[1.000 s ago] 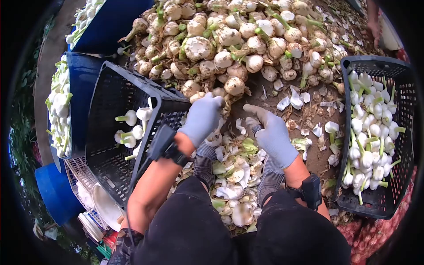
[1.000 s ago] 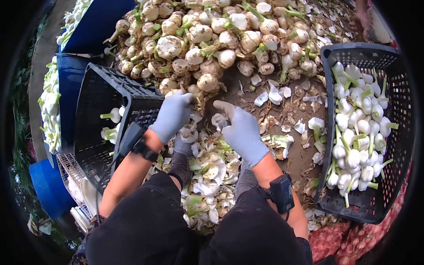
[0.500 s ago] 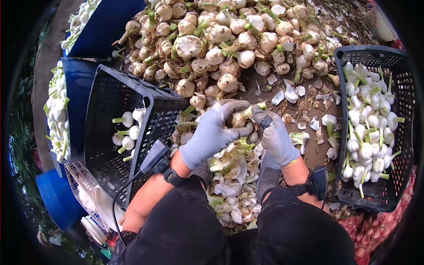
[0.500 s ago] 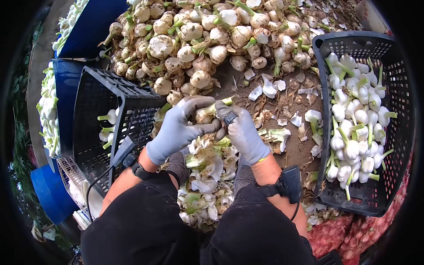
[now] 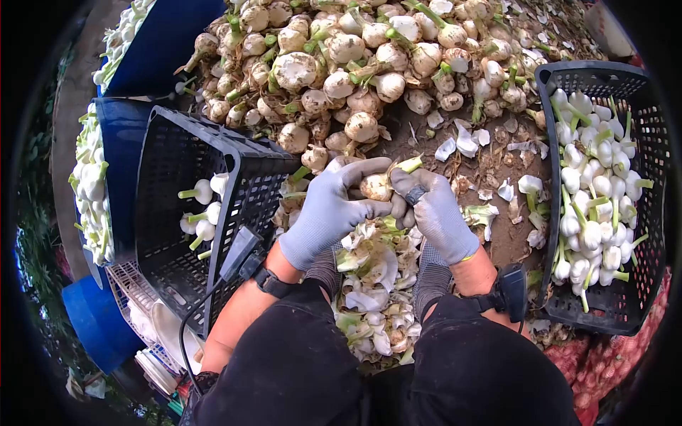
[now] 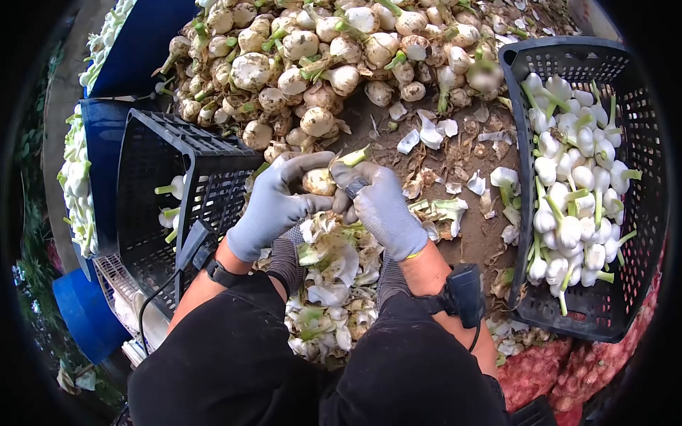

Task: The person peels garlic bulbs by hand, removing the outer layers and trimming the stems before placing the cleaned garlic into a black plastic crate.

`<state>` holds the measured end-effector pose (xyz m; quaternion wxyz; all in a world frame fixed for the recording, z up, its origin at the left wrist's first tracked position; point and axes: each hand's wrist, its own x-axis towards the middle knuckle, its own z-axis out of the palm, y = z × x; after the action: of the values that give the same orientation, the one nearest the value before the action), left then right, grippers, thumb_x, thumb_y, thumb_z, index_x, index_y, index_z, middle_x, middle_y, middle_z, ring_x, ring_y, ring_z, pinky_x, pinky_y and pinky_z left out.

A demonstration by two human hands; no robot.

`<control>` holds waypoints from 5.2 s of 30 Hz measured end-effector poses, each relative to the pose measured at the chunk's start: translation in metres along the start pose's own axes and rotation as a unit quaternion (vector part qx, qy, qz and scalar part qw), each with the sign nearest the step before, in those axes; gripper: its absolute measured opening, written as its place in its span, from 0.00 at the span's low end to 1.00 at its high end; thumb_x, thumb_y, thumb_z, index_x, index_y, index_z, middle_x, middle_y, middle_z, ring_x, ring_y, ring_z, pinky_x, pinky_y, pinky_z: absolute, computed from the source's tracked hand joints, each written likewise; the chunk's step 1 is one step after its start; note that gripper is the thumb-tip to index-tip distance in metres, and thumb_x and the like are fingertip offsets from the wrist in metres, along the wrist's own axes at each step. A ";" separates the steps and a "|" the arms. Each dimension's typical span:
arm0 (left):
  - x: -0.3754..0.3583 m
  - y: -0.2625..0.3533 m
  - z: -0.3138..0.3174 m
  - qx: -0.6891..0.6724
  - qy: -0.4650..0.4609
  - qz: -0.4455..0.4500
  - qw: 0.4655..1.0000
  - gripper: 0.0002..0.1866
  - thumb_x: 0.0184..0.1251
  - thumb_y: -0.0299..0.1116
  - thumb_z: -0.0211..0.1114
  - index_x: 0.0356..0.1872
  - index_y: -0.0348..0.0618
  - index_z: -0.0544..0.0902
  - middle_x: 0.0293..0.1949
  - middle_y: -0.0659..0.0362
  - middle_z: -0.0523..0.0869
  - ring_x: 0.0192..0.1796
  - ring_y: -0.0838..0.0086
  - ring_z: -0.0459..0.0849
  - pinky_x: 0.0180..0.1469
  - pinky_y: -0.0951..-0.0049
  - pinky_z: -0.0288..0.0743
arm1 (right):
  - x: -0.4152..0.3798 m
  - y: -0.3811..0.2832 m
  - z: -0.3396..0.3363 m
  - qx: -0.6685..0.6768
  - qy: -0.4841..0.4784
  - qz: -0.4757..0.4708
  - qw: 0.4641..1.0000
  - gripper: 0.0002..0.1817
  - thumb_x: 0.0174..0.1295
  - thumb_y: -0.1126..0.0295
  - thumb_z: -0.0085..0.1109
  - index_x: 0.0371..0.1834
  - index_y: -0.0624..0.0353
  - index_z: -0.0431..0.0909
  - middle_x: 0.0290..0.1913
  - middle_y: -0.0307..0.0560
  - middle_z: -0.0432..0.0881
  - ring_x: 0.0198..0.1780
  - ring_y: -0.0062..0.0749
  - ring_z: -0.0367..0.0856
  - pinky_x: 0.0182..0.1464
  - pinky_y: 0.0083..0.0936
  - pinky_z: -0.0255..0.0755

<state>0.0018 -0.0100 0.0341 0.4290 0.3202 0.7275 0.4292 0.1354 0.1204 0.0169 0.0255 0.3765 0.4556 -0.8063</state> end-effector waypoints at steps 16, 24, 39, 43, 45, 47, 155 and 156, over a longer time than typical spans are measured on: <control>-0.003 -0.012 0.006 -0.396 -0.040 -0.106 0.911 0.40 0.73 0.62 0.51 0.72 0.39 0.61 0.46 0.57 0.83 0.27 0.80 0.79 0.25 0.83 0.71 | 0.008 0.011 0.006 -0.233 0.059 -0.280 0.930 0.09 0.61 0.70 0.62 0.38 0.65 0.82 0.35 0.55 0.84 0.33 0.38 0.84 0.37 0.29 0.76; 0.006 -0.027 -0.001 -0.018 0.184 0.022 0.983 0.21 0.72 0.33 0.61 0.62 0.35 0.74 0.48 0.54 0.82 0.46 0.74 0.83 0.48 0.73 0.77 | 0.011 0.024 -0.004 -0.012 -0.049 -0.042 0.998 0.10 0.66 0.77 0.54 0.48 0.68 0.81 0.38 0.46 0.86 0.35 0.23 0.82 0.37 0.20 0.75; -0.007 -0.028 -0.008 -0.508 0.008 -0.085 0.857 0.17 0.68 0.33 0.67 0.52 0.35 0.79 0.57 0.52 0.82 0.56 0.65 0.83 0.60 0.62 0.79 | 0.002 0.026 -0.032 -0.583 0.180 -0.062 0.790 0.11 0.58 0.66 0.61 0.43 0.57 0.82 0.37 0.56 0.84 0.41 0.50 0.85 0.46 0.40 0.78; 0.001 -0.043 -0.021 -0.541 0.084 -0.019 0.837 0.15 0.71 0.34 0.63 0.53 0.37 0.78 0.56 0.52 0.82 0.58 0.65 0.82 0.64 0.59 0.75 | -0.024 0.043 -0.047 -0.589 -0.032 -0.001 0.808 0.24 0.59 0.58 0.65 0.56 0.58 0.78 0.39 0.58 0.84 0.39 0.51 0.86 0.42 0.41 0.79; 0.003 -0.033 -0.014 -0.525 0.097 -0.080 0.842 0.10 0.75 0.34 0.60 0.49 0.39 0.78 0.49 0.56 0.84 0.53 0.69 0.83 0.56 0.65 0.79 | -0.034 0.025 -0.028 -0.551 -0.167 -0.026 0.817 0.29 0.60 0.58 0.64 0.63 0.59 0.74 0.46 0.61 0.85 0.42 0.51 0.86 0.44 0.40 0.78; 0.002 -0.026 -0.007 -0.306 0.086 -0.054 0.946 0.10 0.75 0.36 0.59 0.48 0.40 0.77 0.46 0.57 0.84 0.50 0.71 0.84 0.52 0.67 0.80 | -0.033 0.010 -0.015 -0.556 -0.012 -0.143 0.819 0.35 0.61 0.51 0.65 0.68 0.56 0.70 0.55 0.57 0.83 0.47 0.48 0.86 0.45 0.39 0.78; -0.003 -0.036 0.010 -0.549 -0.108 -0.102 0.822 0.26 0.67 0.45 0.64 0.60 0.41 0.73 0.42 0.58 0.84 0.28 0.78 0.80 0.27 0.83 0.69 | -0.008 0.000 -0.003 -0.577 0.082 -0.245 0.775 0.09 0.54 0.67 0.64 0.34 0.61 0.81 0.34 0.56 0.84 0.36 0.54 0.83 0.41 0.43 0.76; -0.001 -0.041 0.010 -0.602 -0.156 -0.076 0.779 0.26 0.71 0.50 0.60 0.61 0.43 0.73 0.42 0.58 0.84 0.23 0.79 0.78 0.21 0.83 0.64 | -0.007 0.001 -0.004 -0.577 0.082 -0.244 0.775 0.09 0.54 0.67 0.64 0.34 0.61 0.81 0.34 0.56 0.84 0.36 0.54 0.83 0.41 0.43 0.76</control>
<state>0.0075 -0.0246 -0.0047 0.6731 0.0024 0.2659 0.6901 0.1430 0.1208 0.0194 0.0026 0.2318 0.9122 -0.3378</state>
